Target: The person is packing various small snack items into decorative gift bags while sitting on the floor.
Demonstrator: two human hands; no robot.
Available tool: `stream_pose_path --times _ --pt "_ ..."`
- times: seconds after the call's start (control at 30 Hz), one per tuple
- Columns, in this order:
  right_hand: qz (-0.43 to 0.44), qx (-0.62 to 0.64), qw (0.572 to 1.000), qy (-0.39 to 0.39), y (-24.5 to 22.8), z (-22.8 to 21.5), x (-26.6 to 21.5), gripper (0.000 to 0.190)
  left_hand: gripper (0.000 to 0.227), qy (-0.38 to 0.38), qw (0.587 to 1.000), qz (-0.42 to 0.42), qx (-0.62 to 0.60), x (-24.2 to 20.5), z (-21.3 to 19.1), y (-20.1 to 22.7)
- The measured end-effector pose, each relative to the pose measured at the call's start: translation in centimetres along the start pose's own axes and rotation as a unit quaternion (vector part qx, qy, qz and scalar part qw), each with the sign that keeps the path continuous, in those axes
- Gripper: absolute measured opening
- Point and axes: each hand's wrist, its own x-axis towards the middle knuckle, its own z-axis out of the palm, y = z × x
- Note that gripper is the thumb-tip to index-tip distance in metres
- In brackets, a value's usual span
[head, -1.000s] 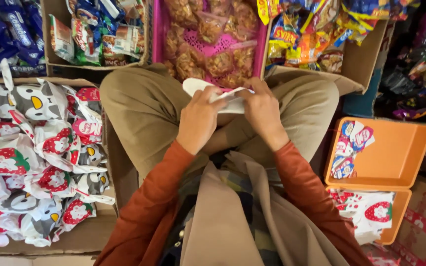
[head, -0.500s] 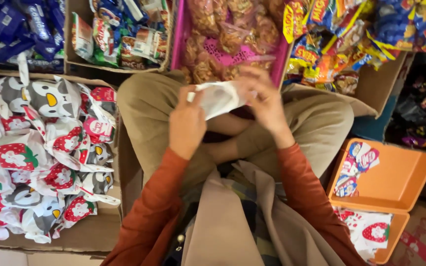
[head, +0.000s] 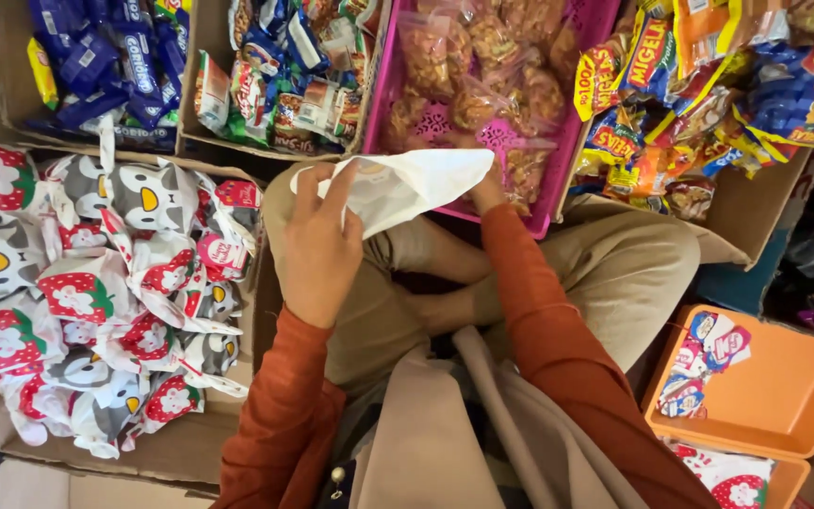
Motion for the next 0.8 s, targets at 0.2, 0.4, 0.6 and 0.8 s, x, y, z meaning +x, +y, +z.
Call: stream_pose_path --times 0.2,0.4,0.6,0.8 --pt "0.343 -0.11 0.919 -0.162 -4.5 -3.9 0.4 0.036 0.059 -0.01 0.999 0.013 -0.03 -0.4 1.7 -0.3" --pt "0.219 -0.187 0.957 -0.022 -12.9 -10.5 -0.6 0.031 0.06 -0.033 0.999 0.039 -0.013 -1.1 3.4 -0.2" --pt "0.228 0.182 0.943 0.158 -27.6 -13.6 -1.4 0.019 0.051 -0.043 0.996 0.083 0.003 -1.5 5.6 1.7" --pt "0.075 0.009 0.995 0.058 -33.0 -8.8 -3.2 0.007 0.063 -0.128 0.984 0.091 -0.08 -2.3 5.2 4.1"
